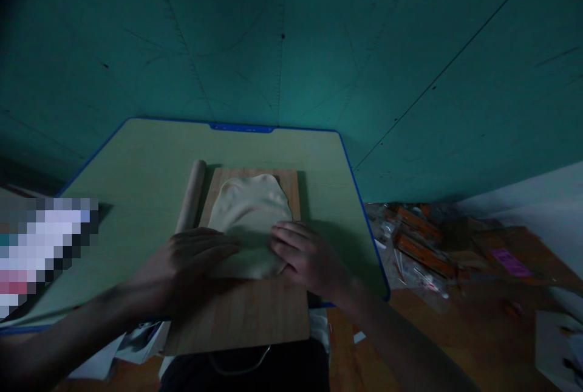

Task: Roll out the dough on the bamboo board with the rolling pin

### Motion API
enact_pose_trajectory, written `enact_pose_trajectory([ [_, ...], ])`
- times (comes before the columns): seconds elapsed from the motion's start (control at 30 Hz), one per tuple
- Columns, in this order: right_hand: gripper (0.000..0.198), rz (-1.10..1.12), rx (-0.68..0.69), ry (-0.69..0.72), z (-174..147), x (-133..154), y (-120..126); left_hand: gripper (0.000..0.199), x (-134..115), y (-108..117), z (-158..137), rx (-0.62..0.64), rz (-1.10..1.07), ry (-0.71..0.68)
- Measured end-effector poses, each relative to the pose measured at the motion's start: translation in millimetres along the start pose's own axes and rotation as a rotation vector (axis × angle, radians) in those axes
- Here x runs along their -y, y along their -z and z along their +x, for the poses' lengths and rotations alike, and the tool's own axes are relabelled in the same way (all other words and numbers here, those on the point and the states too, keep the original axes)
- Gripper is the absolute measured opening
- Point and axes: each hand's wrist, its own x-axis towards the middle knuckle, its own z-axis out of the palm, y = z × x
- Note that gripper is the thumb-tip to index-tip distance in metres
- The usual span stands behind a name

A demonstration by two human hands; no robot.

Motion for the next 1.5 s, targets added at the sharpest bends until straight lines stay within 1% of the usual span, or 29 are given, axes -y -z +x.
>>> enact_pose_trajectory([
  [0.13,0.027,-0.083,0.019,0.054,-6,-7,0,0.025,-5,5,-5,-0.003,0.089,-0.163],
  [0.2,0.026,-0.086,-0.002,0.083,-7,-10,-1,0.03,-7,9,-8,-0.01,0.127,-0.181],
  [0.3,0.026,-0.068,-0.045,0.085,-6,-13,-2,0.034,-10,14,-11,-0.01,0.133,-0.165],
  [0.47,0.034,0.023,-0.048,0.002,-6,-11,4,0.031,-11,17,-14,-0.029,0.054,-0.106],
  [0.6,0.034,0.116,-0.042,-0.063,-13,-11,8,0.03,-13,12,-17,0.016,0.021,-0.053],
  [0.7,0.029,0.048,0.015,-0.02,-18,-16,9,0.031,-8,5,-21,0.091,0.093,-0.026],
  [0.77,0.027,-0.041,0.049,0.027,-18,-21,9,0.033,-3,3,-24,0.122,0.148,-0.043],
  [0.9,0.024,-0.155,0.009,0.128,-8,-28,8,0.027,6,4,-24,0.099,0.188,-0.066],
  [1.0,0.025,-0.154,-0.032,0.159,2,-29,7,0.024,11,8,-21,0.047,0.159,-0.063],
  [1.1,0.027,-0.122,-0.056,0.121,6,-29,12,0.028,15,14,-21,0.031,0.147,-0.071],
  [1.17,0.026,-0.101,-0.043,0.084,5,-28,16,0.03,18,17,-22,0.028,0.142,-0.055],
  [1.3,0.025,-0.032,0.004,-0.021,0,-28,26,0.028,18,20,-25,-0.026,0.108,-0.003],
  [1.43,0.026,0.078,0.007,-0.145,-8,-21,29,0.027,10,22,-30,-0.036,0.049,0.031],
  [1.5,0.026,0.176,-0.012,-0.252,-13,-12,27,0.029,2,21,-35,-0.034,-0.006,0.112],
])
